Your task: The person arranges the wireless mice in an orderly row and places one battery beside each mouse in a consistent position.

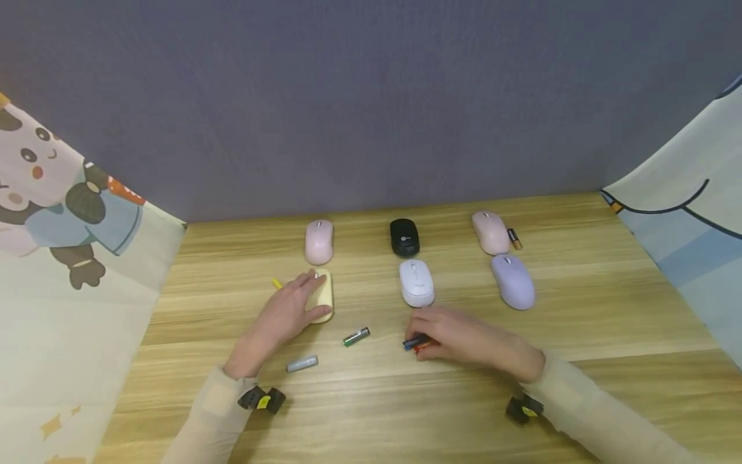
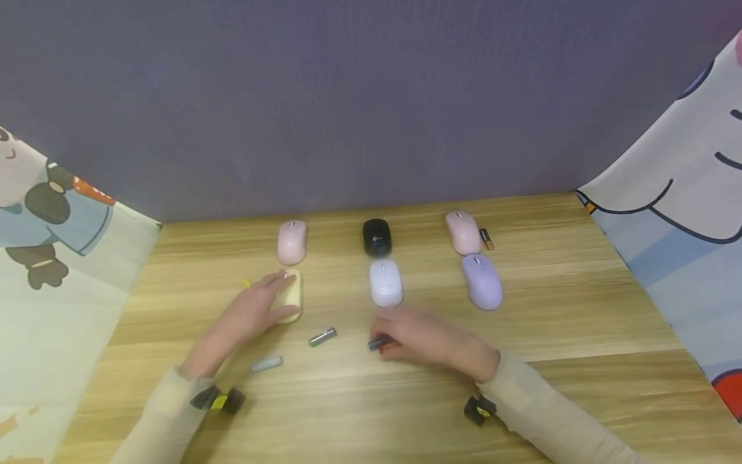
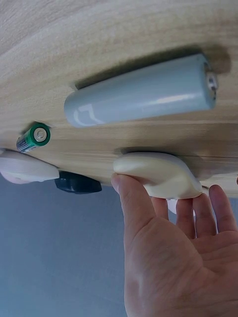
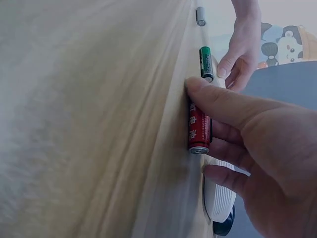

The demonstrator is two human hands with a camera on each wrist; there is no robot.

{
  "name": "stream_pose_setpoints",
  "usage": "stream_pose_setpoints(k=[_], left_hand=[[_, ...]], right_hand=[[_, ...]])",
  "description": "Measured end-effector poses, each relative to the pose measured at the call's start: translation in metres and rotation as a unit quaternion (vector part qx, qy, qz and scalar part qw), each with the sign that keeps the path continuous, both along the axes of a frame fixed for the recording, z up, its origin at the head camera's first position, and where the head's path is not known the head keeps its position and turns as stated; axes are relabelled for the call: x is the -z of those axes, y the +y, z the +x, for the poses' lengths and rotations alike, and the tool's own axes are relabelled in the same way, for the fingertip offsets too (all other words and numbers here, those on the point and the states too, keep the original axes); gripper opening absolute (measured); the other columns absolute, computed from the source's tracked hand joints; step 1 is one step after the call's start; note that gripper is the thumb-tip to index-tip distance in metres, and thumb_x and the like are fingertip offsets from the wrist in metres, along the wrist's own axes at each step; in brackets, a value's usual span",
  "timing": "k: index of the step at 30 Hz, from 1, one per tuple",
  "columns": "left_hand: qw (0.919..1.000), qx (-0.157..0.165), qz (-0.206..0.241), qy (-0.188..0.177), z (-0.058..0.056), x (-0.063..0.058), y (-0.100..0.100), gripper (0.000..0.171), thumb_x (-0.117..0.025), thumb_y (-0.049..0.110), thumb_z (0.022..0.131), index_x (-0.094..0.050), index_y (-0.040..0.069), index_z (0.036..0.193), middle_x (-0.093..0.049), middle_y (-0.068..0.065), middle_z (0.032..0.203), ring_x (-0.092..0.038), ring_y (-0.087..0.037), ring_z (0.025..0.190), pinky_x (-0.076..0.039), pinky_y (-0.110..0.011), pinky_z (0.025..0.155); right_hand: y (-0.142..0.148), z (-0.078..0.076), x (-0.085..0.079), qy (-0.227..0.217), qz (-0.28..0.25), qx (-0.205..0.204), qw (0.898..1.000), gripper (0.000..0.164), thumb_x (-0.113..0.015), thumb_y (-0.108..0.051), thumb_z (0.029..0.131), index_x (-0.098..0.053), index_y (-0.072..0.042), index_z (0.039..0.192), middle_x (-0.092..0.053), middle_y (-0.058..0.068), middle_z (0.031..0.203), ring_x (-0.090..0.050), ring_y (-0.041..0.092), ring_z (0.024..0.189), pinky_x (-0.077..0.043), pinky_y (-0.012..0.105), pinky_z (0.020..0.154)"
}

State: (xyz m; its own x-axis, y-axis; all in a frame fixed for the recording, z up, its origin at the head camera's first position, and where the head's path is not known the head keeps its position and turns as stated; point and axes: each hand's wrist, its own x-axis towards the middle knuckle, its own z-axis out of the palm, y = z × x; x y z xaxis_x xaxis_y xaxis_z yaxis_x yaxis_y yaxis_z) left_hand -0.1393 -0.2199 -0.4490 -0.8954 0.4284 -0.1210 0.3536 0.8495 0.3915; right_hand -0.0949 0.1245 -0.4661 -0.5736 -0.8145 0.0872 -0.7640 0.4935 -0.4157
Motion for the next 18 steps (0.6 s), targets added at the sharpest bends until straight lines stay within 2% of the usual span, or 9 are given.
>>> stream_pose_setpoints(k=[4, 7, 13, 18], left_hand=[[1.0, 0.0, 0.0, -0.001, -0.0004, 0.0004, 0.0, 0.072, -0.073, 0.036, 0.096, -0.046, 0.001, 0.152, -0.036, -0.028, 0.16, -0.039, -0.048, 0.145, -0.036, -0.062, 0.118], [1.0, 0.002, 0.001, 0.0, -0.0007, 0.0007, -0.0002, 0.072, -0.073, 0.036, 0.096, -0.046, 0.0, 0.152, -0.036, -0.029, 0.16, -0.039, -0.049, 0.145, -0.036, -0.062, 0.118], [1.0, 0.002, 0.003, 0.0, -0.0003, -0.0009, -0.0001, 0.072, -0.074, 0.035, 0.096, -0.046, 0.0, 0.152, -0.036, -0.029, 0.16, -0.039, -0.049, 0.145, -0.036, -0.063, 0.117], [1.0, -0.001, 0.002, -0.005, -0.0002, -0.0018, 0.0003, 0.072, -0.074, 0.035, 0.096, -0.046, 0.0, 0.152, -0.035, -0.029, 0.16, -0.038, -0.049, 0.146, -0.035, -0.062, 0.118]], right_hand=[[0.0005, -0.0038, -0.0019, -0.065, -0.004, 0.019, 0.998, 0.024, -0.081, -0.027, 0.091, -0.067, -0.018, 0.108, -0.064, -0.008, 0.106, -0.059, 0.007, 0.097, -0.056, 0.027, 0.087], [0.0011, -0.0066, -0.003, -0.093, -0.007, 0.025, 0.995, 0.026, -0.081, -0.024, 0.09, -0.066, -0.015, 0.109, -0.063, -0.005, 0.106, -0.058, 0.008, 0.096, -0.055, 0.026, 0.085], [0.0012, -0.0094, -0.0035, -0.099, 0.003, 0.023, 0.995, 0.034, -0.081, -0.024, 0.091, -0.066, -0.011, 0.119, -0.064, -0.002, 0.112, -0.059, 0.01, 0.099, -0.056, 0.03, 0.088], [0.0015, -0.0105, -0.0025, -0.098, -0.008, 0.016, 0.995, 0.027, -0.08, -0.024, 0.092, -0.067, -0.013, 0.113, -0.06, -0.005, 0.106, -0.057, 0.009, 0.094, -0.056, 0.027, 0.083]])
